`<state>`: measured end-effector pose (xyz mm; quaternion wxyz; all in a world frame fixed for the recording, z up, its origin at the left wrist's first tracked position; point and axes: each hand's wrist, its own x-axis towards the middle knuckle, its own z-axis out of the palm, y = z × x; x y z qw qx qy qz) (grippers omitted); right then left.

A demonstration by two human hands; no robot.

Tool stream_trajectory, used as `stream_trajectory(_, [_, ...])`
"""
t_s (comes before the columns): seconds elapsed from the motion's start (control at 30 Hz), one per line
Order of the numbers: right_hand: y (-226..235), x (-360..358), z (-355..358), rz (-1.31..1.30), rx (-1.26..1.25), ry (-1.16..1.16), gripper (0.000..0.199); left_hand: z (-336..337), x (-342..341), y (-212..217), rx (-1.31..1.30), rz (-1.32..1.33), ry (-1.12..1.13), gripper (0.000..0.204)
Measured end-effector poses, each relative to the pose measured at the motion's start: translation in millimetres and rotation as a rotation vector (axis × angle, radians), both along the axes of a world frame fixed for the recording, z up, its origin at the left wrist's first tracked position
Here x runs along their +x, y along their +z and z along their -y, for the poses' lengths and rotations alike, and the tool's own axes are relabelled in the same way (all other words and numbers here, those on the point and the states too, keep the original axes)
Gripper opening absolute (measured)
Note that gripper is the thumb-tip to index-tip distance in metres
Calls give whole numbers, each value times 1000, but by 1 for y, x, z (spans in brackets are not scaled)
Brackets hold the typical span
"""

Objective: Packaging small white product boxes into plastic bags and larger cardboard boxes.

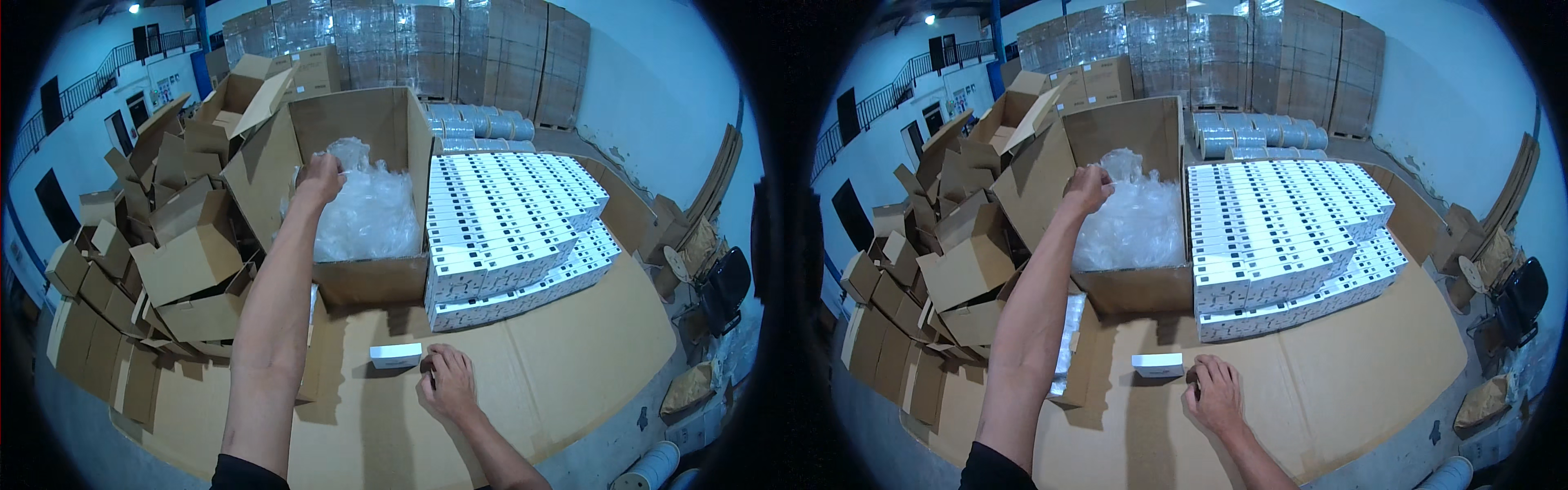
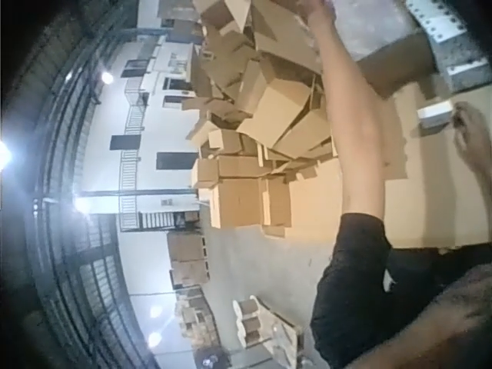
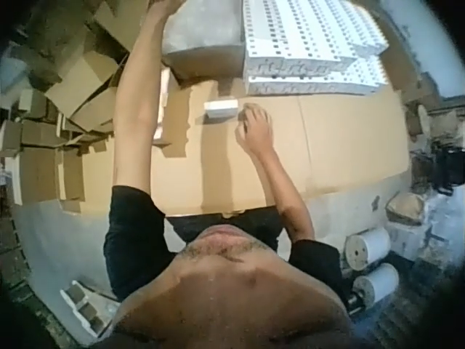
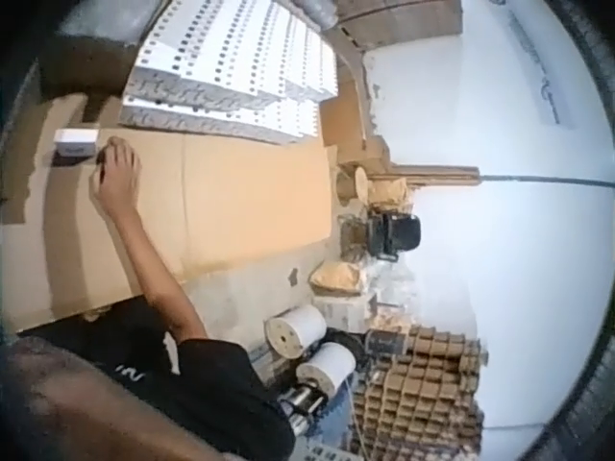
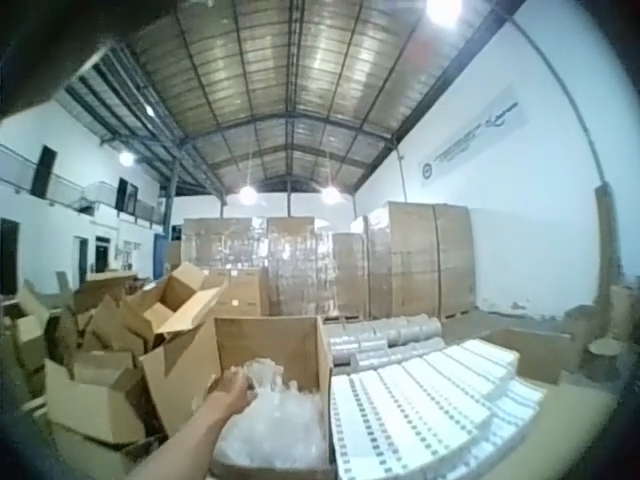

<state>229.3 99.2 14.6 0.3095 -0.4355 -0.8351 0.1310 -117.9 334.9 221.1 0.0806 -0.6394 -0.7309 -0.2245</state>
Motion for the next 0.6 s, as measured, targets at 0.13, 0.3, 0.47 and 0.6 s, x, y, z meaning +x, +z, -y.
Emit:
stream_trajectory(0.13, [0,2,2,-24,20,-8,25,13,-4,10,298,63,-78,25])
stream_trajectory(0.3, [-9,3,3,-10,-5,-2,30,70,25,47,467,363,-110,23])
stream_trajectory(0.47, [-13,4,0,-132,27,5,19,159,75,27,469,854,-358,20])
stream_trajectory(0.6, [-30,16,-1,-266,-106,-98,16,243,119,-40,351,1206,-476,19])
